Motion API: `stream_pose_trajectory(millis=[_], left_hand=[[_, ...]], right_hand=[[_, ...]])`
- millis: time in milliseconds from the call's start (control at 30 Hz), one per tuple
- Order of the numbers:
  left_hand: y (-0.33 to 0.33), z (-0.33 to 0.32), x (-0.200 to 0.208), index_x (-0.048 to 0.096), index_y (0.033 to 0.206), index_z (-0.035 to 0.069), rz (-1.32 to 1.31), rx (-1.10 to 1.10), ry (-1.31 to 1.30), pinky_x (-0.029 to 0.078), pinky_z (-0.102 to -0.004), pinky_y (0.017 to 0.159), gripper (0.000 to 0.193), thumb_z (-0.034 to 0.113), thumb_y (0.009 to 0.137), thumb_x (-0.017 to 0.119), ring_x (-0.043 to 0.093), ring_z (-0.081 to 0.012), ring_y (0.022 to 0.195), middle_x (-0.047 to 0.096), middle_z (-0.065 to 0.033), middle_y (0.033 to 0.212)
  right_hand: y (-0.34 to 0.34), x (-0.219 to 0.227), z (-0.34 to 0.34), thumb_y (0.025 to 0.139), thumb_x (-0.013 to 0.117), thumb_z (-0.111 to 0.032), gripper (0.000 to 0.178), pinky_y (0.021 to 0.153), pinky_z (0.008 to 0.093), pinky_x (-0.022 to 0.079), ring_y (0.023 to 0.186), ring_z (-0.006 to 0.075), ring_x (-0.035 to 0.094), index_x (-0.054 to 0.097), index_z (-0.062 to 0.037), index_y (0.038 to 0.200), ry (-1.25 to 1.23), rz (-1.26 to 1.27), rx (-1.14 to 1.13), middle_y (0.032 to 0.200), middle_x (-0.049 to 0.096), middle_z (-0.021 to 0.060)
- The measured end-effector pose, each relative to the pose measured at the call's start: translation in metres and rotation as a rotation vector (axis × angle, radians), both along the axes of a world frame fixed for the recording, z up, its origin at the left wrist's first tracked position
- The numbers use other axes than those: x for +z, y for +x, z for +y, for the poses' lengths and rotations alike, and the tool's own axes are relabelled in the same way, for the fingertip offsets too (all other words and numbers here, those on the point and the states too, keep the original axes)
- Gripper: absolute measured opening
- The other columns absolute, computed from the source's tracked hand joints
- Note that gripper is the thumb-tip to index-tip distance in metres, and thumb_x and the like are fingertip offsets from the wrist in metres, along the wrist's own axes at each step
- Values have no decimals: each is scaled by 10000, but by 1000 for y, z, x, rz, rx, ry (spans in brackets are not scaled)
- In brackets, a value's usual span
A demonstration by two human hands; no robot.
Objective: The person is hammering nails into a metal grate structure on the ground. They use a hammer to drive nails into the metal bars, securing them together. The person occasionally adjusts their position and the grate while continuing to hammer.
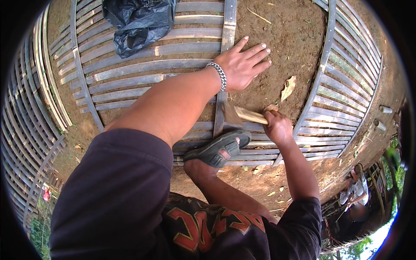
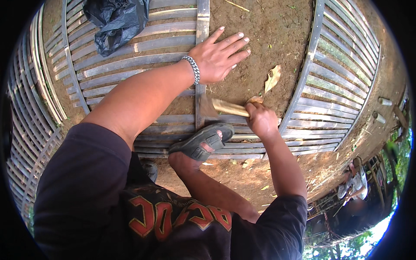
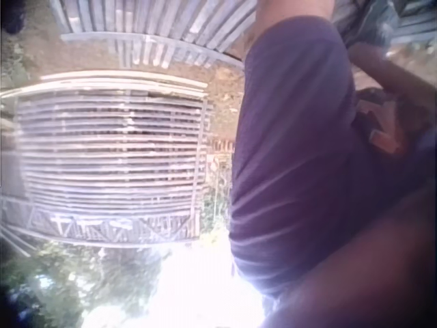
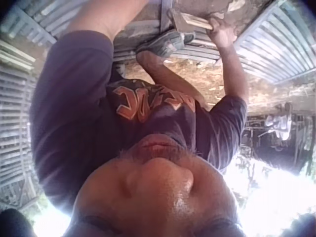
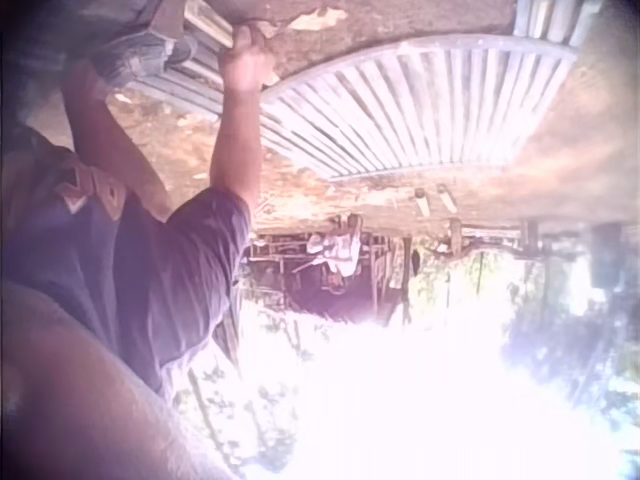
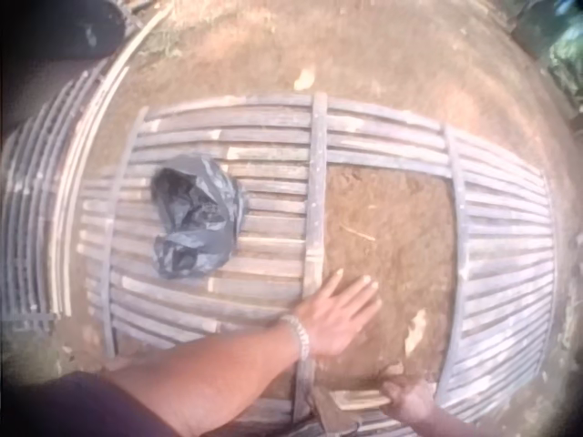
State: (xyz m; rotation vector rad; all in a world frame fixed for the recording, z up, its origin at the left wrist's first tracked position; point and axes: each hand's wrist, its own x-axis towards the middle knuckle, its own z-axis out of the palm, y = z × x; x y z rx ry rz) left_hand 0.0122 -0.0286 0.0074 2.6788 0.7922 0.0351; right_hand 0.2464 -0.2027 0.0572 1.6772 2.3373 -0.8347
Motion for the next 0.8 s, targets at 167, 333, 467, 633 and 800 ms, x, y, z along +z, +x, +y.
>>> stream_pose_trajectory(millis=[167, 333, 467, 633, 800], left_hand=[[-6, 2, -3, 453, 1552, 204, 14, 8, 40, 172, -574, 1278, 532, 385, 1054, 490, 277, -223, 1562, 318, -71, 1684], [-7, 0, -2, 455, 1551, 200, -5, 5, 8, 190, -578, 1271, 554, 362, 1026, 533, 281, -226, 1557, 339, -72, 1670], [-6, 1, -4, 457, 1549, 204, 3, -3, 35, 199, -577, 1267, 560, 343, 1015, 553, 288, -232, 1552, 347, -72, 1665], [-4, 0, -6, 432, 1557, 198, -2, -1, 21, 207, -568, 1264, 546, 332, 1034, 512, 286, -236, 1552, 347, -73, 1661], [-4, 2, -11, 435, 1550, 186, -52, 15, 46, 218, -571, 1260, 520, 312, 1047, 476, 304, -238, 1539, 382, -73, 1638]], right_hand=[[-3, 17, 17, 551, 778, -51, 464, 667, 428, 558, 760, 316, 666, 671, -105, 999, 92, 285, -2, 824, 631, 76], [5, 32, -28, 718, 735, -32, 322, 675, 460, 562, 772, 360, 693, 695, -77, 1035, -172, 244, -225, 847, 684, 145], [-15, 66, -63, 963, 678, -160, 237, 708, 422, 552, 789, 335, 704, 648, -16, 1149, -568, 263, -815, 916, 705, 223], [-77, 103, -68, 1106, 508, -319, 359, 594, 275, 443, 661, 96, 482, 529, -25, 1311, -681, 594, -1493, 791, 502, -5], [-191, 104, -49, 1091, 548, -286, 279, 617, 281, 520, 677, 116, 546, 487, -45, 1217, -270, 779, -2005, 898, 539, 32]])
